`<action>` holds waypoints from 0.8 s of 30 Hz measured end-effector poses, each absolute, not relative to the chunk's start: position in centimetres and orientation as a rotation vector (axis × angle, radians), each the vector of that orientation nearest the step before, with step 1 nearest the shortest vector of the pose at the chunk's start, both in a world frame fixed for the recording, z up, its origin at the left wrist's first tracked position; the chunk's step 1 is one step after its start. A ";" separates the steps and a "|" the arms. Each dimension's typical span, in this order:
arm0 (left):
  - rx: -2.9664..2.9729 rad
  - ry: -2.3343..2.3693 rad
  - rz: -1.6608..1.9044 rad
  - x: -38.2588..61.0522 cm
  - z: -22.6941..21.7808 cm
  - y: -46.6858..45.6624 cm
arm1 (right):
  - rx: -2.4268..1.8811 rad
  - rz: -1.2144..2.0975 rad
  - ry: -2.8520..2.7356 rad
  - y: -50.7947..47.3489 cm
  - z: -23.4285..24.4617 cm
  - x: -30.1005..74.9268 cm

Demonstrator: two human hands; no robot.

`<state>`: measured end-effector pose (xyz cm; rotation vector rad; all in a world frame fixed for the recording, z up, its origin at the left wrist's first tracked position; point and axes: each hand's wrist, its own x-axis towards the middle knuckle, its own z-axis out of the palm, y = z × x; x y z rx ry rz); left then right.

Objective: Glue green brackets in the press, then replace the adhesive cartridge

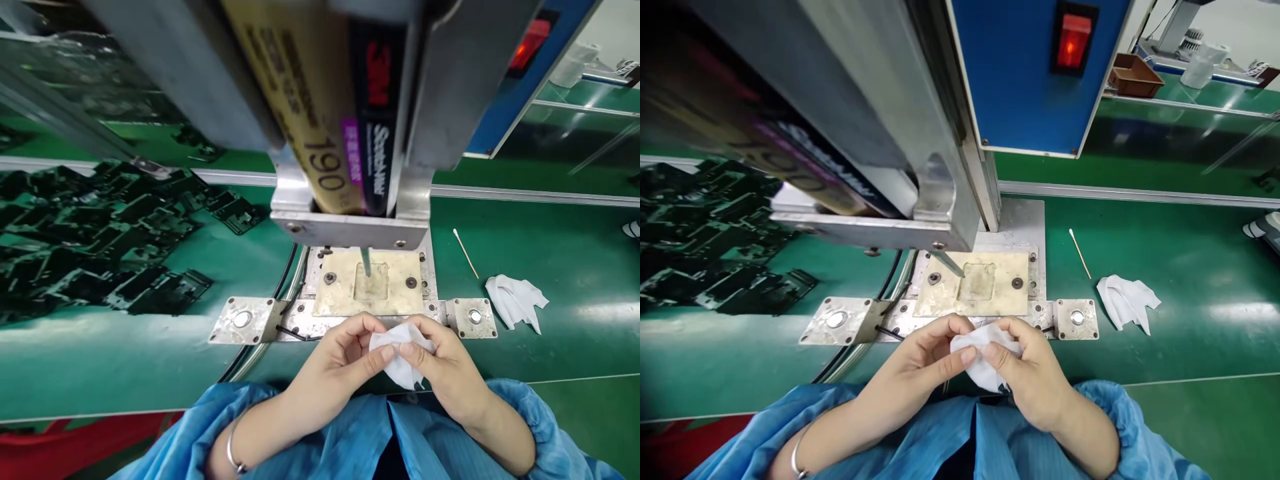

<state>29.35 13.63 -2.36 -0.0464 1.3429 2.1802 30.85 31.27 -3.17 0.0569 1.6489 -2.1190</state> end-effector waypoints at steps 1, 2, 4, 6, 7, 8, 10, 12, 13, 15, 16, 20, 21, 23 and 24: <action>-0.041 1.369 2.163 29.4 -2.4 13.8 | 0.016 -2.090 1.671 31.5 -3.1 30.9; -0.029 1.391 2.148 29.5 -2.6 13.9 | -0.034 -2.051 1.687 31.8 -3.1 30.9; 0.008 1.415 2.129 30.0 -3.0 14.1 | -0.114 -1.982 1.696 32.5 -3.1 31.1; 0.020 1.400 2.141 30.6 -3.4 14.3 | -0.135 -1.948 1.702 33.1 -3.4 31.3; 0.014 1.381 2.164 30.8 -3.5 14.4 | -0.133 -1.944 1.708 33.3 -3.6 31.4; 0.008 1.358 2.200 31.1 -3.5 14.5 | -0.136 -1.950 1.712 33.5 -3.8 31.5; 0.025 1.330 2.284 31.7 -3.4 14.6 | -0.164 -1.983 1.697 33.6 -4.0 32.2; 0.089 1.341 2.342 32.6 -3.1 14.6 | -0.202 -2.033 1.662 33.6 -3.9 33.4; 0.129 1.353 2.348 33.0 -2.9 14.6 | -0.208 -2.059 1.649 33.5 -3.7 34.2; 0.192 1.373 2.334 33.8 -2.7 14.3 | -0.174 -2.118 1.648 33.2 -3.3 35.6; 0.219 1.373 2.321 34.1 -2.5 14.2 | -0.138 -2.157 1.678 32.9 -3.1 36.2; 0.357 1.390 2.250 35.7 -2.1 13.5 | -0.103 -2.260 2.095 31.7 -2.3 38.4; 0.378 1.433 2.232 36.2 -1.9 13.3 | -0.142 -2.244 2.191 31.4 -2.1 38.8; 0.401 1.561 2.185 37.2 -1.7 13.1 | -0.276 -2.166 2.349 30.9 -1.7 39.6; 0.405 1.644 2.151 37.8 -1.6 13.0 | -0.365 -2.106 2.409 30.6 -1.4 40.0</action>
